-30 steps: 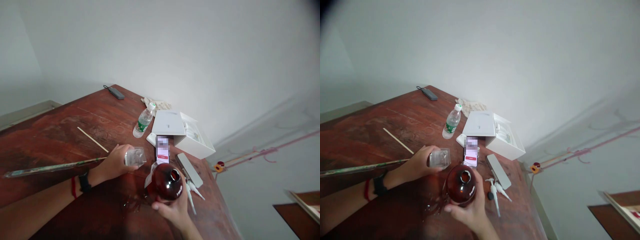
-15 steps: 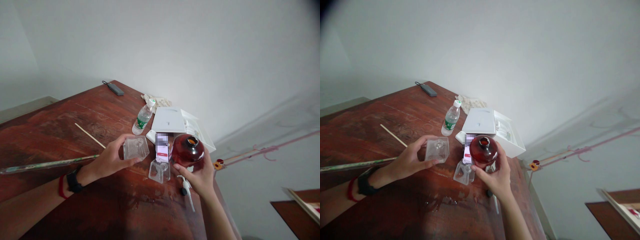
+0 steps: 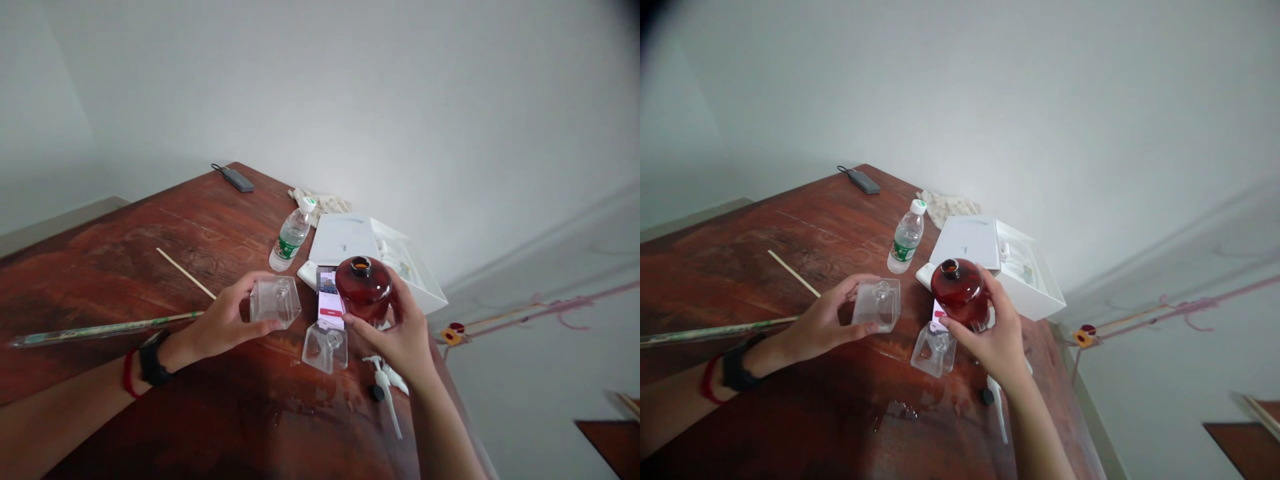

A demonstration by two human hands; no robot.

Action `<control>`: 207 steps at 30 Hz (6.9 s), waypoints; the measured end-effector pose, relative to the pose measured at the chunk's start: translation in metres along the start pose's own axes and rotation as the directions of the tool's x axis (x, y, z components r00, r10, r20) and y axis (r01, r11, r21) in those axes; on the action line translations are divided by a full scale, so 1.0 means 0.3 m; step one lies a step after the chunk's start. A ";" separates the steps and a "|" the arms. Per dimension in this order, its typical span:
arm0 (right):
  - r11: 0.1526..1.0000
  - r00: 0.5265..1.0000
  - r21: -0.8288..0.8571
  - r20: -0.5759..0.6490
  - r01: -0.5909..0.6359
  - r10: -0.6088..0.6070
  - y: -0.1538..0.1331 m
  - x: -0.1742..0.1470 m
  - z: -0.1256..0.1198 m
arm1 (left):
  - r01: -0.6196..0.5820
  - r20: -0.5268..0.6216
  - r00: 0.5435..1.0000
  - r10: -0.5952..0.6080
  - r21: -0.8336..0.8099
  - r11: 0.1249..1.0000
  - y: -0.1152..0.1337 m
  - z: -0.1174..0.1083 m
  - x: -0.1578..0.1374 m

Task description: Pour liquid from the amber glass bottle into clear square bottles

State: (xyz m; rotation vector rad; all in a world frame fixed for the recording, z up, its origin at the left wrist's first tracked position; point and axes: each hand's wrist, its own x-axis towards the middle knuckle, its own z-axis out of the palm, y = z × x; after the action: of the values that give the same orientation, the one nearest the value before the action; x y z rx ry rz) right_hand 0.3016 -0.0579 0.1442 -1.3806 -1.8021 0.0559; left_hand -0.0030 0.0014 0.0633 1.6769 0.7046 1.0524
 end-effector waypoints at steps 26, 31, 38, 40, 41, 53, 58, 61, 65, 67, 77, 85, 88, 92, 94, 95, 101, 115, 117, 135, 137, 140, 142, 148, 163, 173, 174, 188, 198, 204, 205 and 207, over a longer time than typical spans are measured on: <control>0.974 0.945 -0.105 0.283 0.201 -0.164 -0.036 -0.015 0.009 | -0.052 0.118 0.992 0.044 0.062 0.997 0.009 -0.005 -0.025; 0.967 0.939 -0.133 0.297 0.219 -0.172 -0.027 -0.022 0.012 | -0.045 0.133 0.990 0.037 0.056 0.997 0.029 -0.003 -0.023; 0.953 0.930 -0.158 0.307 0.259 -0.202 -0.027 -0.018 0.011 | -0.018 0.141 0.990 0.012 0.041 0.999 0.055 -0.003 -0.027; 0.944 0.923 -0.172 0.317 0.283 -0.219 -0.028 -0.017 0.008 | -0.010 0.134 0.991 0.002 0.055 0.998 0.056 -0.004 -0.028; 0.940 0.920 -0.180 0.321 0.291 -0.224 -0.028 -0.016 0.008 | -0.006 0.132 0.991 -0.002 0.063 0.998 0.054 -0.005 -0.028; 0.907 0.909 -0.251 0.337 0.338 -0.246 -0.041 -0.021 0.000 | 0.009 0.159 0.987 -0.024 0.096 0.995 0.030 -0.009 -0.028; 0.890 0.900 -0.283 0.357 0.358 -0.248 -0.046 -0.020 -0.011 | -0.001 0.154 0.988 -0.016 0.113 0.994 0.021 -0.008 -0.029; 0.881 0.898 -0.301 0.365 0.365 -0.247 -0.048 -0.021 -0.014 | -0.005 0.163 0.986 -0.016 0.128 0.992 0.019 -0.009 -0.028; 0.868 0.899 -0.330 0.362 0.372 -0.248 -0.051 -0.023 -0.013 | -0.022 0.164 0.987 -0.004 0.160 0.987 0.022 -0.012 -0.028; 0.863 0.899 -0.342 0.363 0.372 -0.244 -0.052 -0.025 -0.013 | -0.023 0.172 0.985 -0.006 0.167 0.986 0.024 -0.012 -0.029; 0.838 0.893 -0.381 0.376 0.391 -0.246 -0.059 -0.026 -0.016 | -0.067 0.191 0.981 0.034 0.168 0.983 0.015 -0.014 -0.026; 0.813 0.892 -0.423 0.383 0.399 -0.239 -0.067 -0.030 -0.021 | -0.080 0.190 0.980 0.052 0.146 0.986 0.016 -0.011 -0.022; 0.804 0.890 -0.432 0.385 0.408 -0.244 -0.068 -0.030 -0.022 | -0.088 0.193 0.979 0.062 0.133 0.987 0.018 -0.009 -0.022; 0.795 0.883 -0.431 0.387 0.427 -0.265 -0.069 -0.025 -0.023 | -0.063 0.206 0.978 0.038 0.117 0.991 0.021 -0.009 -0.023; 0.792 0.882 -0.431 0.385 0.431 -0.271 -0.069 -0.023 -0.024 | -0.054 0.206 0.978 0.029 0.119 0.991 0.021 -0.009 -0.025; 0.792 0.882 -0.431 0.384 0.432 -0.272 -0.070 -0.023 -0.024 | -0.053 0.205 0.978 0.028 0.122 0.991 0.021 -0.010 -0.026; 0.788 0.889 -0.453 0.386 0.417 -0.248 -0.075 -0.033 -0.023 | -0.063 0.200 0.979 0.031 0.153 0.986 0.018 -0.012 -0.029; 0.780 0.884 -0.456 0.392 0.428 -0.256 -0.080 -0.032 -0.024 | -0.048 0.209 0.978 0.017 0.144 0.988 0.020 -0.011 -0.029; 0.781 0.882 -0.454 0.397 0.428 -0.252 -0.080 -0.031 -0.023 | -0.052 0.206 0.978 0.021 0.146 0.988 0.023 -0.011 -0.027; 0.781 0.884 -0.456 0.395 0.426 -0.252 -0.084 -0.032 -0.028 | -0.051 0.191 0.981 0.020 0.159 0.986 0.022 -0.008 -0.026; 0.778 0.884 -0.461 0.395 0.426 -0.250 -0.084 -0.031 -0.029 | -0.052 0.191 0.981 0.020 0.161 0.986 0.020 -0.009 -0.027; 0.774 0.885 -0.470 0.395 0.425 -0.246 -0.086 -0.031 -0.030 | -0.057 0.193 0.981 0.026 0.155 0.986 0.020 -0.011 -0.027; 0.773 0.884 -0.469 0.396 0.427 -0.248 -0.088 -0.031 -0.029 | -0.057 0.195 0.981 0.027 0.150 0.987 0.021 -0.012 -0.027; 0.770 0.884 -0.471 0.396 0.429 -0.250 -0.090 -0.031 -0.031 | -0.043 0.196 0.981 0.011 0.161 0.986 0.028 -0.009 -0.026; 0.767 0.880 -0.471 0.400 0.437 -0.256 -0.091 -0.032 -0.032 | -0.061 0.201 0.979 0.029 0.156 0.986 0.027 -0.009 -0.024; 0.763 0.877 -0.471 0.403 0.442 -0.260 -0.097 -0.033 -0.032 | -0.093 0.223 0.973 0.054 0.167 0.982 0.026 -0.011 -0.016; 0.762 0.877 -0.471 0.401 0.444 -0.263 -0.097 -0.033 -0.032 | -0.093 0.227 0.972 0.054 0.163 0.982 0.025 -0.011 -0.015; 0.747 0.874 -0.485 0.406 0.455 -0.268 -0.091 -0.034 -0.034 | -0.121 0.228 0.970 0.081 0.170 0.978 0.014 -0.011 -0.016; 0.745 0.875 -0.489 0.405 0.454 -0.267 -0.093 -0.034 -0.034 | -0.110 0.222 0.972 0.073 0.160 0.981 0.019 -0.009 -0.013; 0.749 0.879 -0.491 0.401 0.445 -0.259 -0.093 -0.033 -0.033 | -0.084 0.211 0.976 0.050 0.155 0.984 0.012 -0.009 -0.023; 0.749 0.878 -0.491 0.402 0.445 -0.259 -0.092 -0.033 -0.033 | -0.075 0.204 0.978 0.042 0.159 0.984 0.010 -0.008 -0.026; 0.751 0.878 -0.488 0.404 0.445 -0.257 -0.092 -0.035 -0.032 | -0.064 0.199 0.980 0.029 0.171 0.983 0.008 -0.006 -0.031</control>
State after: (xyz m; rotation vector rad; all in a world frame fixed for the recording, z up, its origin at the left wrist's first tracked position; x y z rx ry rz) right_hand 0.2866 -0.0814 0.1582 -1.4452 -2.4649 -0.5468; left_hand -0.0090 -0.0063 0.0630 1.9287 0.6468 0.8618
